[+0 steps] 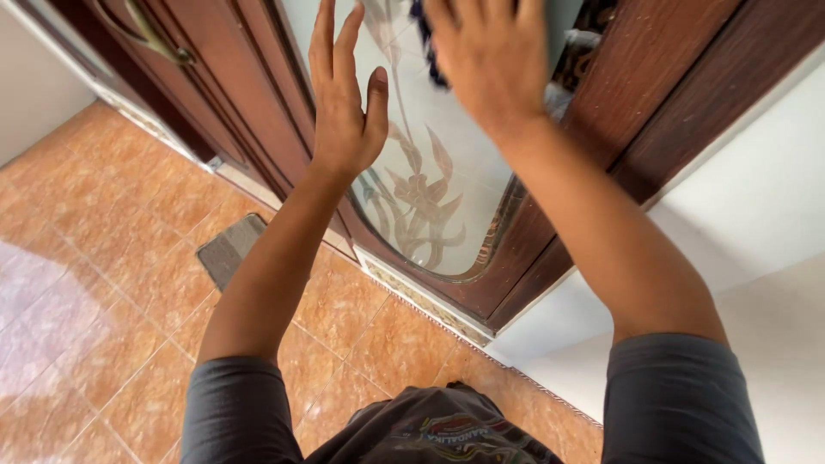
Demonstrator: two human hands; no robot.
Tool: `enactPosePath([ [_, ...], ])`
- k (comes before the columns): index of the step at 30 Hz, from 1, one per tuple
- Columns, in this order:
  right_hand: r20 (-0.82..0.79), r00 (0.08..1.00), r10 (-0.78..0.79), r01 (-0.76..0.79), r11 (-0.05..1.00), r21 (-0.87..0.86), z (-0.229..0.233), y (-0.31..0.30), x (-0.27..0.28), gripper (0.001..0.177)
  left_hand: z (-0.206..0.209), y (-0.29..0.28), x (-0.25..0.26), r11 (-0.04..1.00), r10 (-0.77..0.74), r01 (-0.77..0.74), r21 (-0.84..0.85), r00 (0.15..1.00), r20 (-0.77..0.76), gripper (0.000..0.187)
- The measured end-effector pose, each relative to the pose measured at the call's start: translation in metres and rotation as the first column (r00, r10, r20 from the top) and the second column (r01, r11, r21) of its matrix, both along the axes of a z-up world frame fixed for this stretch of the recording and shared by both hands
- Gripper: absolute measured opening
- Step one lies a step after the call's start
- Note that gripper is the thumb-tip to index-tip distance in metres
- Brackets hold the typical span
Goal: The person wipes the glass panel of a wooden door with a cloth, moving the cloth in circular and vertical strokes across the surface. The person repeatedly wipes the same area without visible cleaning solution or change in surface condition.
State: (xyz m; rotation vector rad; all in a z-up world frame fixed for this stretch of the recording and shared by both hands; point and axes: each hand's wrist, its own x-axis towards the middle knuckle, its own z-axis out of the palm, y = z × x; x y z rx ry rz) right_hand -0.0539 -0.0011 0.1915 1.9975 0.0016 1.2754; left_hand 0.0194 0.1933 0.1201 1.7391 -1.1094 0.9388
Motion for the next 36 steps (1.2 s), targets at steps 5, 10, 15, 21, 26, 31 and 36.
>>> enactPosePath([
  [5,-0.417,0.879,-0.232,0.119,0.953,-0.279,-0.116,-0.002,-0.030,0.075,-0.012,-0.024,0.019,0.957,0.063,0.000,0.288,0.976,-0.210,0.079],
  [10,-0.586,0.743,-0.324,0.205,0.943,-0.262,-0.109,-0.017,-0.057,0.090,-0.036,-0.033,0.032,0.817,0.170,0.025,0.576,0.944,-0.282,0.135],
  [15,-0.193,0.946,0.261,-0.195,0.932,0.305,0.011,-0.021,-0.048,0.095,-0.019,-0.046,0.019,0.648,0.382,-0.044,0.761,0.882,-0.275,0.189],
  [21,-0.337,0.892,-0.301,0.257,0.952,-0.169,-0.076,0.006,-0.015,0.085,-0.037,-0.070,0.015,0.147,0.691,-0.560,0.815,0.648,0.321,0.164],
  [26,-0.460,0.851,-0.253,0.214,0.967,-0.137,-0.141,-0.024,-0.053,0.078,-0.058,-0.065,0.033,0.258,0.625,-0.592,0.763,0.705,0.335,0.168],
  [31,-0.304,0.935,0.183,-0.045,0.911,0.410,-0.060,-0.008,-0.045,0.073,-0.069,-0.067,0.042,0.355,0.591,-0.572,0.739,0.750,0.297,0.174],
  [36,-0.116,0.993,-0.023,0.044,0.983,0.181,-0.082,-0.002,0.030,0.091,-0.079,-0.062,0.054,0.391,0.574,-0.588,0.708,0.757,0.312,0.168],
])
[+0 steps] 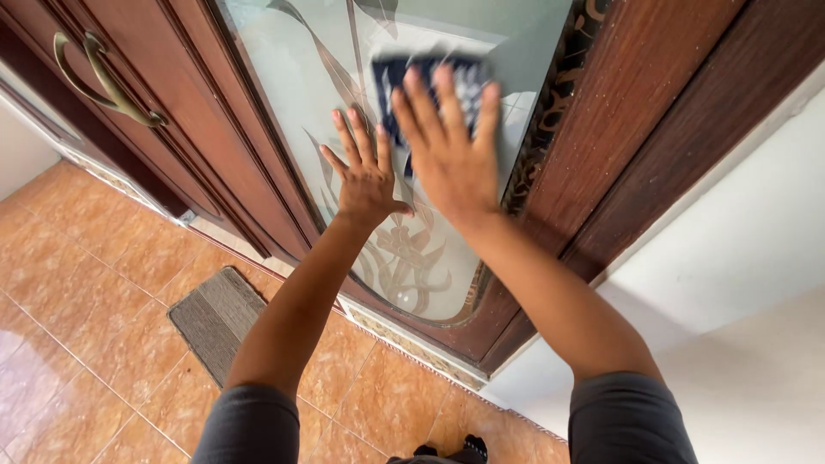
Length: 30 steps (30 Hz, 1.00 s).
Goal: The person wipes the glass panel of a wooden door with a cloth, moving the cloth in circular and vertical strokes across the surface. The person repeatedly wipes the same area without visible cleaning solution or change in surface condition.
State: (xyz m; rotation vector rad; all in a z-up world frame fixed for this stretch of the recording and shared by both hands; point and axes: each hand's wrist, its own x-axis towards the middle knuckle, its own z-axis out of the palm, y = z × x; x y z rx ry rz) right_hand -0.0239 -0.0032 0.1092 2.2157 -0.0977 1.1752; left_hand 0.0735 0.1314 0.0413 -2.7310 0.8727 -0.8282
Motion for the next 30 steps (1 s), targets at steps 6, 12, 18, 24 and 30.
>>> enactPosePath([
  [6,-0.117,0.975,0.189,-0.200,0.976,-0.090,-0.113,-0.012,-0.056,0.053,-0.016,0.016,0.018,0.940,-0.288,0.282,-0.190,0.958,-0.004,0.173],
  [12,0.066,0.997,-0.049,0.055,0.994,-0.096,0.013,-0.029,-0.078,0.062,-0.008,0.015,0.010,0.954,-0.255,0.252,-0.160,0.967,-0.001,0.174],
  [18,0.131,0.967,0.217,-0.211,0.976,-0.058,0.014,-0.002,0.004,0.059,-0.011,0.013,0.010,0.960,-0.227,0.232,-0.155,0.973,0.051,0.174],
  [24,-0.276,0.948,0.155,-0.187,0.978,-0.091,-0.073,-0.024,-0.087,0.061,-0.011,0.012,0.010,0.964,-0.227,0.227,-0.140,0.974,0.013,0.170],
  [30,0.057,0.992,0.110,-0.106,0.992,-0.067,0.038,-0.015,-0.081,0.058,-0.011,0.013,0.012,0.966,-0.234,0.230,-0.123,0.972,-0.022,0.170],
])
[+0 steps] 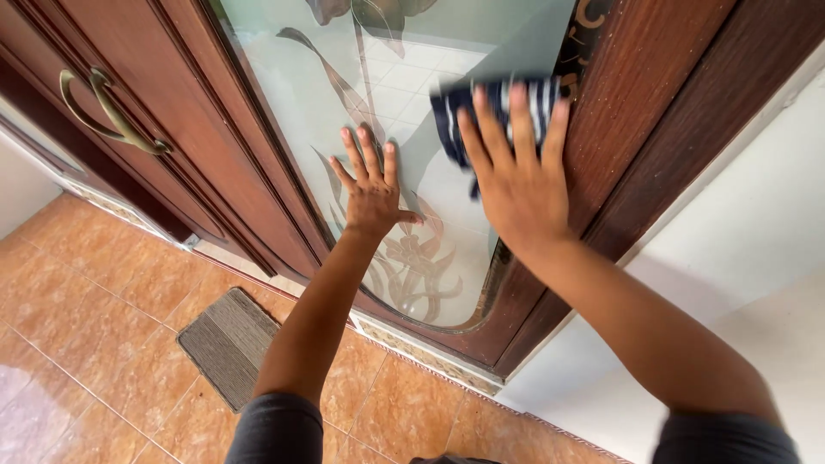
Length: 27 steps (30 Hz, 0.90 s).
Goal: The person wipes the glass panel of a wooden door with a cloth, moving the cloth in circular and vertical strokes across the surface. The person repeatedly wipes the same area without visible cleaning solution or change in surface condition.
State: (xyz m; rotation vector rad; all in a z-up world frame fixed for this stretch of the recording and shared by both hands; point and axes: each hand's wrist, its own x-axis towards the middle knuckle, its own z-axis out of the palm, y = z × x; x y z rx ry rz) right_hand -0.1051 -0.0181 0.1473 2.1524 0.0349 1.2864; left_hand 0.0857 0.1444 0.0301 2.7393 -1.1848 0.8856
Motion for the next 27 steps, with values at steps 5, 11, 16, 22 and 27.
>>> enactPosePath([
  [5,-0.333,0.942,-0.049,0.133,0.963,0.233,0.018,0.039,0.048,0.045,0.004,-0.003,-0.003,0.987,0.134,-0.138,0.080,0.989,0.057,0.159],
  [11,-0.263,0.963,0.063,-0.079,0.996,-0.050,-0.091,0.010,0.013,0.062,0.004,-0.001,-0.004,0.995,0.089,-0.089,0.040,0.996,0.001,0.164],
  [16,-0.364,0.889,-0.278,0.286,0.958,-0.034,-0.027,0.001,-0.011,0.070,0.003,-0.001,-0.003,0.995,0.082,-0.082,0.062,0.997,-0.004,0.163],
  [22,-0.052,0.999,-0.014,0.016,0.999,0.039,-0.020,0.021,0.065,0.064,0.005,-0.003,-0.004,0.995,0.088,-0.089,0.052,0.996,0.018,0.167],
  [27,-0.258,0.956,0.143,-0.157,0.987,-0.035,-0.103,0.018,0.028,0.054,0.002,-0.002,-0.004,0.998,0.062,-0.063,0.027,0.997,0.052,0.170],
])
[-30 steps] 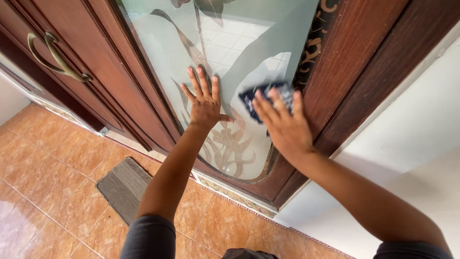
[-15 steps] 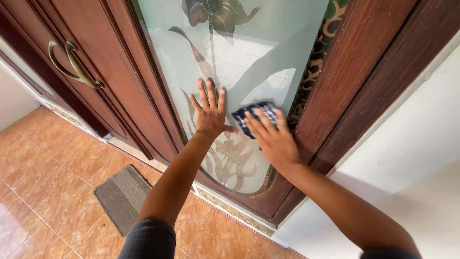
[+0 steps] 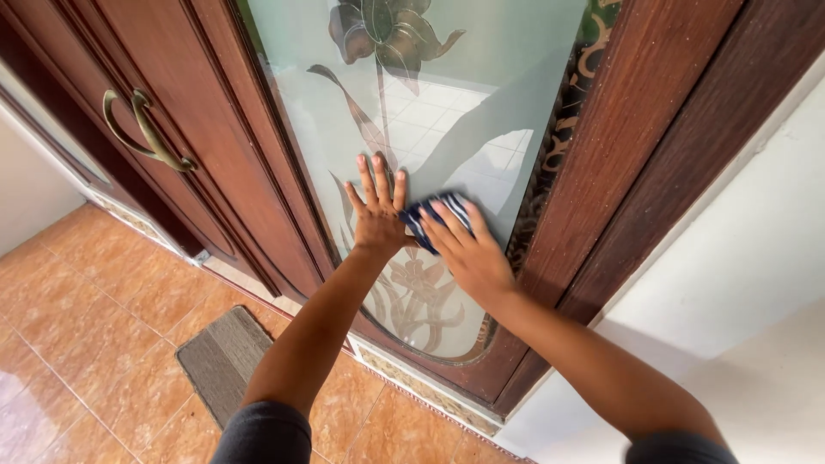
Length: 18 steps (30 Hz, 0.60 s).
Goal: The person wipes the glass panel of a wooden door with a cloth, moving the cloth in circular and vertical strokes across the surface. The person repeatedly wipes the same area without visible cleaning solution or change in surface condition.
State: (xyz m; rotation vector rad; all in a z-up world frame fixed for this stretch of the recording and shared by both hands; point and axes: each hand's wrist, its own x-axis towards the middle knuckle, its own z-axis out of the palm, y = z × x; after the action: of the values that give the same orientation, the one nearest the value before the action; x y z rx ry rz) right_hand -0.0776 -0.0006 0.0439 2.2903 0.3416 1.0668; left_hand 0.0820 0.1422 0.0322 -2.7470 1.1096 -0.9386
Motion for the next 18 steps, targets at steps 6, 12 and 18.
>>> enactPosePath([
  [6,0.070,0.887,-0.456,0.461,0.885,-0.071,0.059,-0.022,-0.040,0.073,-0.004,-0.001,0.006,1.000,-0.002,0.002,0.009,0.999,-0.036,0.168],
  [12,0.266,0.943,-0.200,0.186,0.980,0.077,0.068,-0.003,0.053,0.077,-0.007,-0.001,0.006,1.000,0.001,0.000,0.003,0.999,-0.039,0.169],
  [18,0.119,0.991,-0.061,0.059,0.998,0.026,-0.021,0.004,0.018,0.057,-0.002,0.002,0.007,0.999,0.032,-0.031,0.019,0.998,-0.061,0.167],
])
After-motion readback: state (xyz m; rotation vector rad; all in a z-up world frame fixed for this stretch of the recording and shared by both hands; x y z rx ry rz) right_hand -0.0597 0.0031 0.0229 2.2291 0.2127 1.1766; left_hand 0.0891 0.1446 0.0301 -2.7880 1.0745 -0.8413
